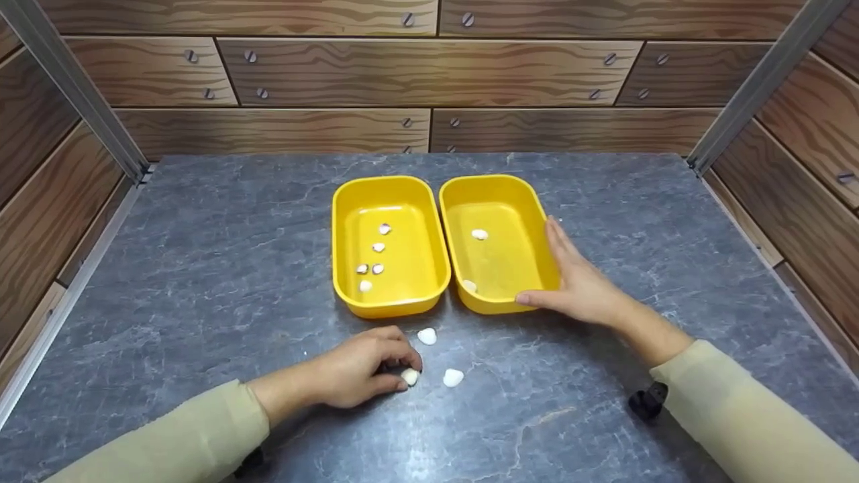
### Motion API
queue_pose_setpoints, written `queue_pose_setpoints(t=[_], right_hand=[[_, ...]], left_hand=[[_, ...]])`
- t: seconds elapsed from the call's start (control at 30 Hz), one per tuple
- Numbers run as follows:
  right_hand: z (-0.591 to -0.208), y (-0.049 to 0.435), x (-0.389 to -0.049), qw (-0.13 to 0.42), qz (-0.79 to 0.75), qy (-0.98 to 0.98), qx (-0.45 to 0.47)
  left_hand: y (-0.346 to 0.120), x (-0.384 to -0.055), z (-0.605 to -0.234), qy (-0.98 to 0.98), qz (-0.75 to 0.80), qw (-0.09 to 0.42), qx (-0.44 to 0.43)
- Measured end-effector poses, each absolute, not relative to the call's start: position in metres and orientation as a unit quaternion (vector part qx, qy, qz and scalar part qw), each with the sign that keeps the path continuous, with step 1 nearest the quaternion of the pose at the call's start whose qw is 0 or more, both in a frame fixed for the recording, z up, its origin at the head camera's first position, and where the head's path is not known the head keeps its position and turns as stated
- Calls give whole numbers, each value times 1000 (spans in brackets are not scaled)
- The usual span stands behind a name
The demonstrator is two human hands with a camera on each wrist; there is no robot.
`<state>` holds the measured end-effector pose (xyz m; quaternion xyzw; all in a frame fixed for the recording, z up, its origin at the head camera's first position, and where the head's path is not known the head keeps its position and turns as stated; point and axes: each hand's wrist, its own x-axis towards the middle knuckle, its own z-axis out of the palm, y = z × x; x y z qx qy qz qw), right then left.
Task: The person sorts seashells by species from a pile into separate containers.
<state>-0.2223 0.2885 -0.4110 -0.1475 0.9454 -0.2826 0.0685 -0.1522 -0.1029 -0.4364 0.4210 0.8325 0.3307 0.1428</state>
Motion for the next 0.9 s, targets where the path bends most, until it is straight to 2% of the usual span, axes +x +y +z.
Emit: queue_pose_setpoints(t=[0.47,0.9], right_hand=[[-410,289,-223,71,-280,947,-141],[-410,288,-222,71,-279,947,-141]], left_hand=[[-101,-154,-432,834,334,148,414],[-93,-157,-410,811,373,157,424]])
